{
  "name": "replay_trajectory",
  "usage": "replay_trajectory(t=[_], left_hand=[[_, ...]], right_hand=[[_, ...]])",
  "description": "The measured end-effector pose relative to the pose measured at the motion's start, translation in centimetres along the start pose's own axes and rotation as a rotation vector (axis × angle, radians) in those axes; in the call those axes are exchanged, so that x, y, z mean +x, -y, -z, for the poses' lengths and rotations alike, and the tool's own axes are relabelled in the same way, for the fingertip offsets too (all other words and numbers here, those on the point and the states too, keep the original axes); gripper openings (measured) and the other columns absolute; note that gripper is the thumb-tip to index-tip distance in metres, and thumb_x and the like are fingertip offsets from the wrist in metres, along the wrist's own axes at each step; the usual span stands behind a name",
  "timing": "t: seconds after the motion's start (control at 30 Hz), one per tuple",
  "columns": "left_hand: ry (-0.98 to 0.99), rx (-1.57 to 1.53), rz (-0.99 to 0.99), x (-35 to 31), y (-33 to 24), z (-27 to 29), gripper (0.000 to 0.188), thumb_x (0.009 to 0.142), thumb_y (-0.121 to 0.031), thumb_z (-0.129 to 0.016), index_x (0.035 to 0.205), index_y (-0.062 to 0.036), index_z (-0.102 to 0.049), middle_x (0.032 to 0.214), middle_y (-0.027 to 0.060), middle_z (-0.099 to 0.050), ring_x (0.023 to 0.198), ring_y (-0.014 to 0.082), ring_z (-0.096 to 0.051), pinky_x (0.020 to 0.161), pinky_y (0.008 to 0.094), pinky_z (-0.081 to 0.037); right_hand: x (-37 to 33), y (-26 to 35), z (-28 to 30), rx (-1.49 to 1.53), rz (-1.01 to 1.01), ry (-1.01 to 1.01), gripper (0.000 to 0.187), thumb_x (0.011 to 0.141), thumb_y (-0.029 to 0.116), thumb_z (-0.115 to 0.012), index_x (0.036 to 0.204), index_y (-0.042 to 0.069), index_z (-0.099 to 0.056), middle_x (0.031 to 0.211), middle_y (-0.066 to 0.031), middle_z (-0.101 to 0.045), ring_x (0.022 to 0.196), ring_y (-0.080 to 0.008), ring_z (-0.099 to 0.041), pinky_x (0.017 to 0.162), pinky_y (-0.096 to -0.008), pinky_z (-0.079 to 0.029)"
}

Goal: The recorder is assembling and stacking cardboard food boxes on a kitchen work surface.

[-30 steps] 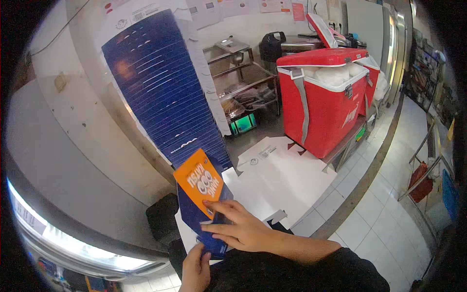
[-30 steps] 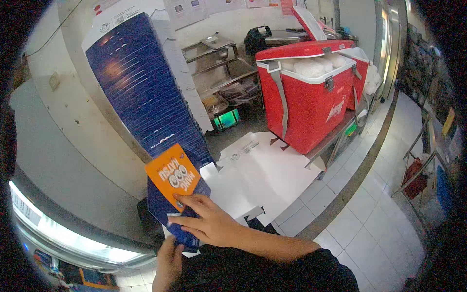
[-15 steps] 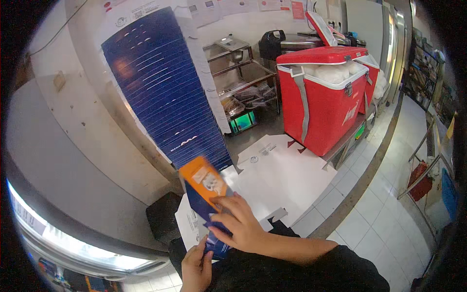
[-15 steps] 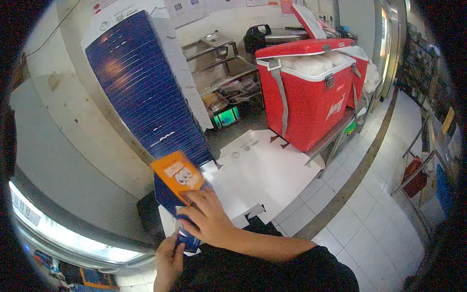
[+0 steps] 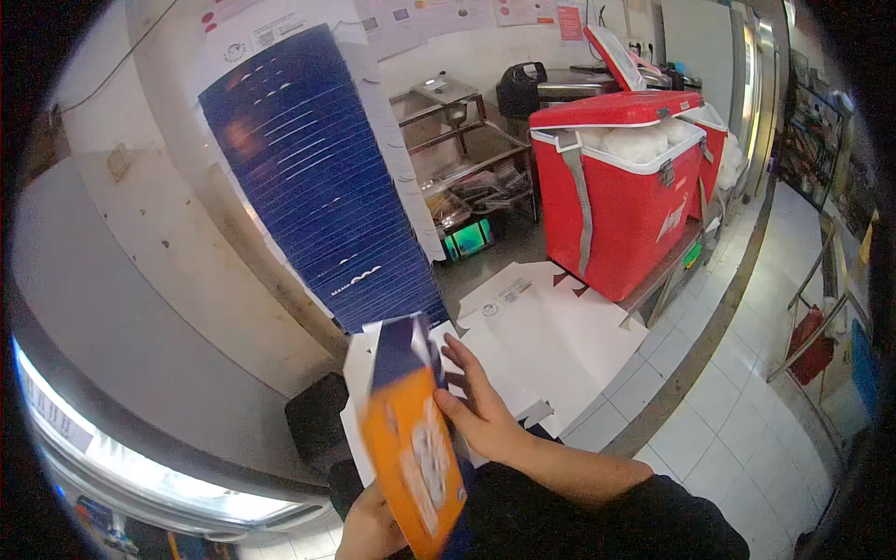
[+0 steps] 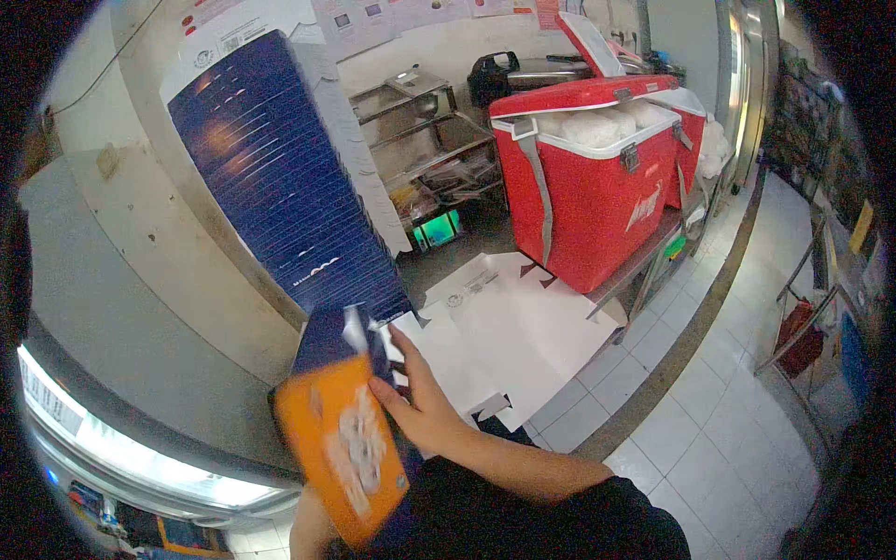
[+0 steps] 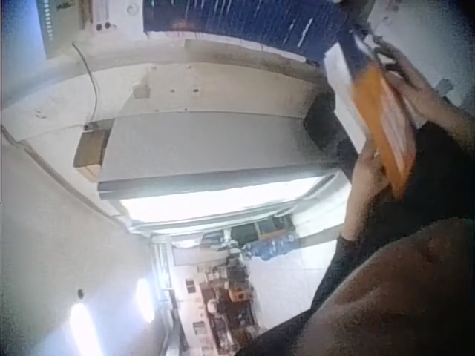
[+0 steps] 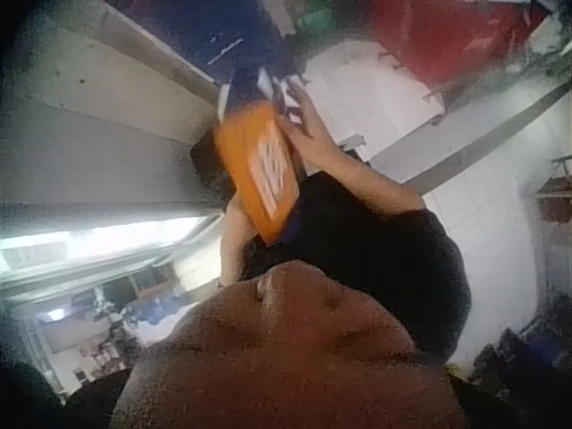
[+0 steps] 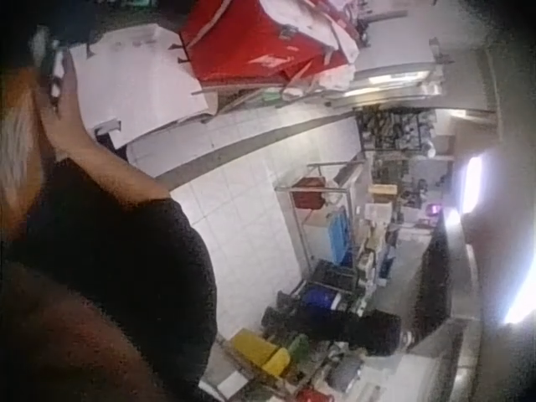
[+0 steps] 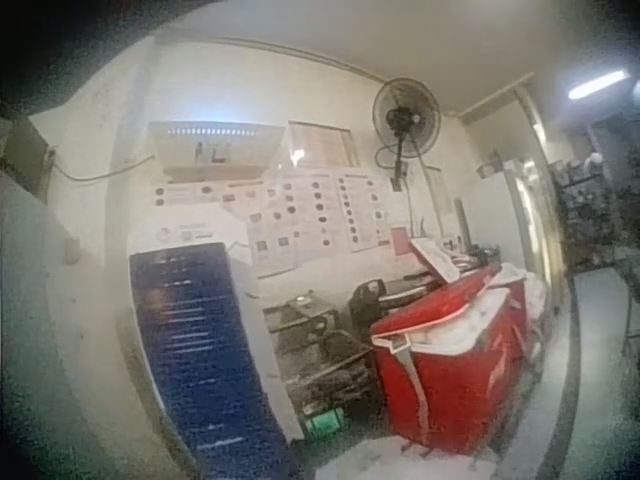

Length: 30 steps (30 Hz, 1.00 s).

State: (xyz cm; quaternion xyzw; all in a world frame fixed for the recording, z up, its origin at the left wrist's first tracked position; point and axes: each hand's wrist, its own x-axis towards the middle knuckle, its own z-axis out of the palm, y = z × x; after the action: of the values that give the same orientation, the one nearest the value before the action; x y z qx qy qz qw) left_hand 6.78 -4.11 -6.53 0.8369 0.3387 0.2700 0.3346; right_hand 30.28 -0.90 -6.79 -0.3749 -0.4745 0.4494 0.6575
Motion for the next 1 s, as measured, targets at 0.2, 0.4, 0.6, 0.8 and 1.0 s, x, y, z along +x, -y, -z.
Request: replay_trajectory(t=[0.2, 0.4, 0.6, 0.8, 1.0], left_hand=[[-0.128, 0.706, -0.155, 1.1, -0.4, 2.3, 0.017, 0.061, -0.008, -0.075, 0.077, -0.0071, -0.072, 0.139, 0.0166, -0.052, 0.130, 0.0466, -0.045, 0.097, 0.0498, -0.049], [-0.183, 0.911, -0.206, 2.3, -0.7, 4.9, 0.032, 0.062, -0.012, -0.077, 0.094, -0.0060, -0.072, 0.142, 0.0221, -0.047, 0.133, 0.0476, -0.041, 0.100, 0.0502, -0.046], [-0.453, -0.198, -0.111, 1.5, -2.8, 4.1, 0.112, 0.067, -0.059, -0.077, 0.145, 0.0060, -0.032, 0.150, 0.0266, -0.032, 0.141, 0.0400, -0.029, 0.114, 0.0484, -0.022], [-0.551, -1.103, 0.028, 1.6, -6.0, 2.3, 0.072, 0.085, -0.042, -0.069, 0.136, 0.0013, -0.042, 0.130, 0.0160, -0.054, 0.117, 0.0297, -0.056, 0.094, 0.0438, -0.049], [-0.710, -1.040, 0.163, 1.1, -2.9, 2.4, 0.035, 0.095, -0.028, -0.057, 0.118, -0.0004, -0.055, 0.110, 0.0152, -0.064, 0.104, 0.0272, -0.064, 0.087, 0.0386, -0.055]], right_hand=[[-0.3, 3.3, 0.5, -0.085, 0.109, 0.237, 0.065, 0.089, 0.005, -0.068, 0.142, 0.004, -0.031, 0.131, -0.0142, -0.046, 0.122, -0.0240, -0.050, 0.099, -0.0377, -0.045], [-0.8, 4.7, -0.7, -0.020, 0.299, 0.278, 0.070, 0.079, 0.017, -0.081, 0.134, 0.004, -0.038, 0.133, -0.0155, -0.051, 0.127, -0.0230, -0.050, 0.106, -0.0383, -0.044], [-1.6, 5.6, -0.3, -0.219, 0.565, 0.401, 0.056, 0.079, 0.022, -0.079, 0.125, 0.005, -0.051, 0.144, -0.0225, -0.041, 0.129, -0.0381, -0.048, 0.108, -0.0428, -0.041], [-1.6, 4.9, -1.0, -0.622, 0.977, 0.682, 0.041, 0.088, 0.020, -0.066, 0.127, 0.010, -0.057, 0.147, -0.0180, -0.042, 0.135, -0.0373, -0.042, 0.110, -0.0544, -0.036], [-2.0, 4.0, -0.8, -0.018, 0.657, 0.681, 0.049, 0.084, 0.027, -0.072, 0.127, 0.012, -0.054, 0.144, -0.0205, -0.045, 0.137, -0.0410, -0.038, 0.113, -0.0565, -0.027]])
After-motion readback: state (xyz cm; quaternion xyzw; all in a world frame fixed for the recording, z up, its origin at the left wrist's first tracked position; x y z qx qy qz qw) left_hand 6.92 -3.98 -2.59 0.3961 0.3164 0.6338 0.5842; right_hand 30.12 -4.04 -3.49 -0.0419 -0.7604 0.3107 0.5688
